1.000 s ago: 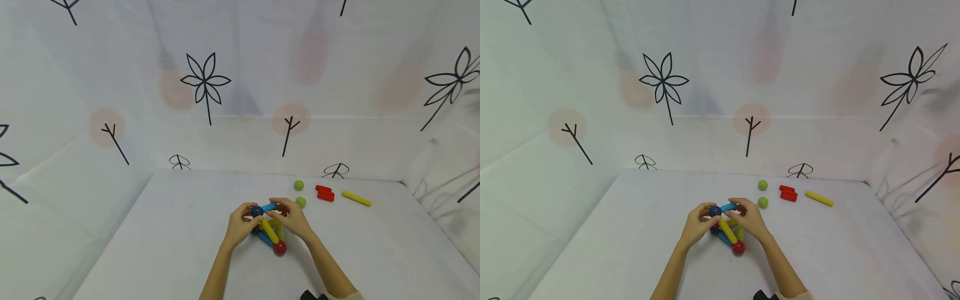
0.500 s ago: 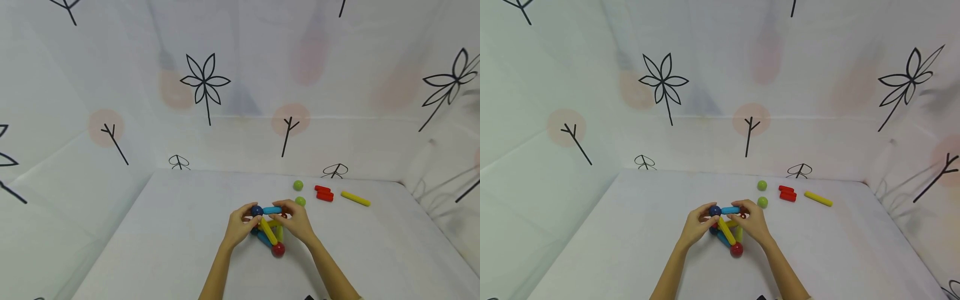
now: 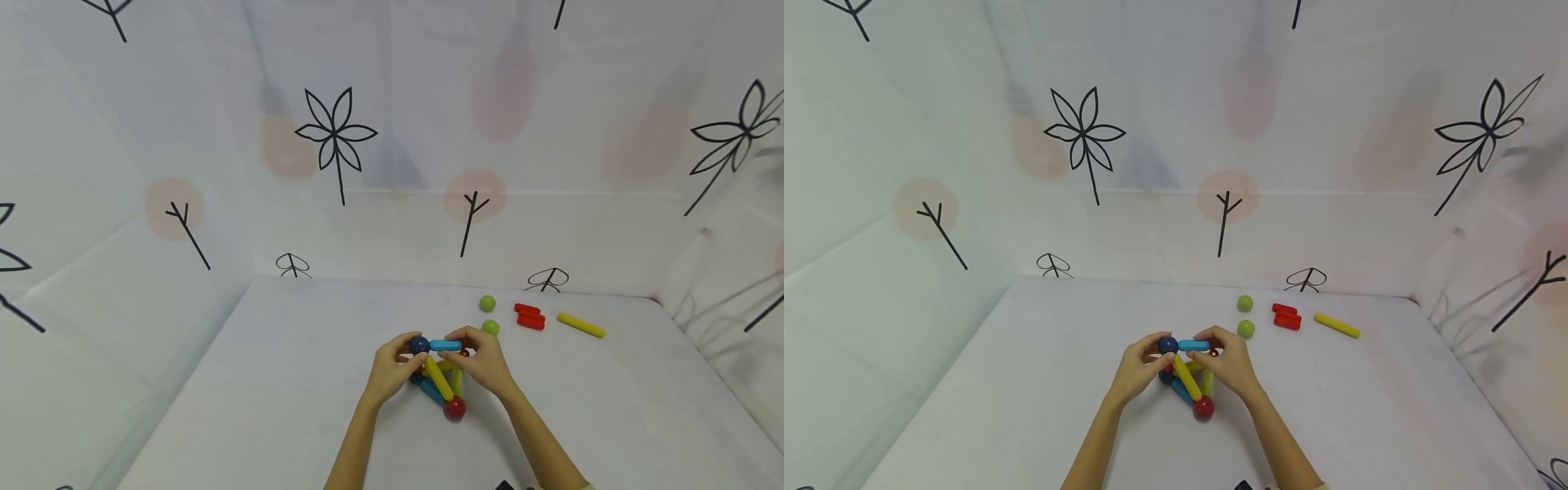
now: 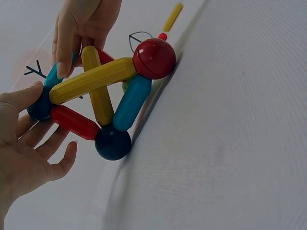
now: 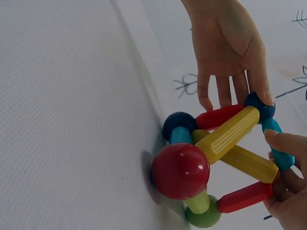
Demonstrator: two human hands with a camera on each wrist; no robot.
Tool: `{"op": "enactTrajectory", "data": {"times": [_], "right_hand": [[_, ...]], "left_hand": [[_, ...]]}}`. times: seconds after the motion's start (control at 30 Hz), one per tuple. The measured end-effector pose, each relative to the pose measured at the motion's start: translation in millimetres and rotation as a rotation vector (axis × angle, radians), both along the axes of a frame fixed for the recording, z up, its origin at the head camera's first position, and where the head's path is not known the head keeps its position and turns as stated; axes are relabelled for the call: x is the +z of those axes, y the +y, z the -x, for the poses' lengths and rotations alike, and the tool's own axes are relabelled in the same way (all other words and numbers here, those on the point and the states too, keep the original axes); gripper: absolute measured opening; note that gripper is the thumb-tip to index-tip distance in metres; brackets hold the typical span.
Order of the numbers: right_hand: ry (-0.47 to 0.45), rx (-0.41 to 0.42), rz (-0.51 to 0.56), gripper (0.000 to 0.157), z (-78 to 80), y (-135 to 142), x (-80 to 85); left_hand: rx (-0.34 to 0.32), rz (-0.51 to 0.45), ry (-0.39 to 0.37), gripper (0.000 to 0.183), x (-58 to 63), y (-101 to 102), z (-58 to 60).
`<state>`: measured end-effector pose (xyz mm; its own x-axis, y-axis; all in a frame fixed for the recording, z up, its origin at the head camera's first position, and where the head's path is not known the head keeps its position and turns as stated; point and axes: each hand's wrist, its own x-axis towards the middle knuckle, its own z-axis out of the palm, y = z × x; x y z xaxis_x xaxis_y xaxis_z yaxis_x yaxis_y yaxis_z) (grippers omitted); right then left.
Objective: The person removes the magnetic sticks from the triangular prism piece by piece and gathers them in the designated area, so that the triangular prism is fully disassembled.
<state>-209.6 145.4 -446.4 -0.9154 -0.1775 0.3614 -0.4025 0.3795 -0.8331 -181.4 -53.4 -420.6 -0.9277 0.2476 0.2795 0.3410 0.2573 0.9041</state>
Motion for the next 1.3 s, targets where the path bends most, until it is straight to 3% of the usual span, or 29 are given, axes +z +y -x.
{"op": "enactTrajectory", "data": {"times": [0.77,0.87,1.1,1.3], "right_hand": [[0.008,0.033,0.030,0.021,0.2,-1.0,2.0],[0.011,0.030,0.021,0.020,-2.8,-2.6,6.4],[0.059,0.035,-0.004,0.018,-21.1,-10.4,33.2],[0.093,-0.006,-0.022,0.018,-25.3,-13.7,35.3]], "left_hand": [[-0.005,-0.034,0.005,0.038,-0.8,-0.1,-1.4],[-0.003,-0.045,0.005,0.038,-1.0,0.0,-1.6],[0.001,-0.068,0.011,0.038,-3.7,0.1,-0.7],[0.007,-0.068,0.018,0.038,-7.0,-0.3,0.3]]}}
